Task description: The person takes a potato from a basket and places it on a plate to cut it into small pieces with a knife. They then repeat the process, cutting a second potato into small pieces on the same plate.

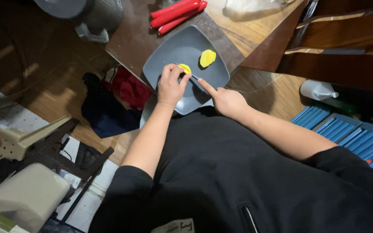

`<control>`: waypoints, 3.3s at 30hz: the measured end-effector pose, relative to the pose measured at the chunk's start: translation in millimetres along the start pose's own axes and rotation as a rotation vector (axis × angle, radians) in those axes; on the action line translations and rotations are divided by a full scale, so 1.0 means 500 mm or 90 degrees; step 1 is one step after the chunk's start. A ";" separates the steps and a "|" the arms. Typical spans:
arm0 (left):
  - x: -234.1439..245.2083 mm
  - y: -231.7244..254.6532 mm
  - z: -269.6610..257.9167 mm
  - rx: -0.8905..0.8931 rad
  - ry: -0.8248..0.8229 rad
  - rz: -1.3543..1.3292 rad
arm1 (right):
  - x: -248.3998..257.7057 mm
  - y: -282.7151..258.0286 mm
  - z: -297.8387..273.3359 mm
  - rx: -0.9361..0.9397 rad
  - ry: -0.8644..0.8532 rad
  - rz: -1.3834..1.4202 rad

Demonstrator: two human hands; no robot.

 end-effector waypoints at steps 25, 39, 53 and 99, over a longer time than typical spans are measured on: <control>-0.009 0.006 -0.008 -0.015 0.028 0.010 | -0.002 0.036 -0.009 -0.036 -0.145 -0.035; 0.053 0.010 0.000 -0.021 -0.065 0.117 | 0.073 0.037 0.007 -0.110 -0.095 0.020; 0.054 -0.013 -0.009 -0.157 0.030 0.130 | 0.010 -0.010 0.017 0.009 -0.049 0.066; 0.062 0.010 -0.014 -0.197 0.084 0.179 | 0.041 0.013 0.048 0.068 -0.120 -0.094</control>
Point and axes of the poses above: each hand's wrist, its own z-axis towards the middle knuckle, its own x-axis out of the back of the hand, y = z × x, the point moved 7 cm from there along z, towards the middle knuckle, and after that the axes turned 15 degrees about y, right-handed, at the moved point
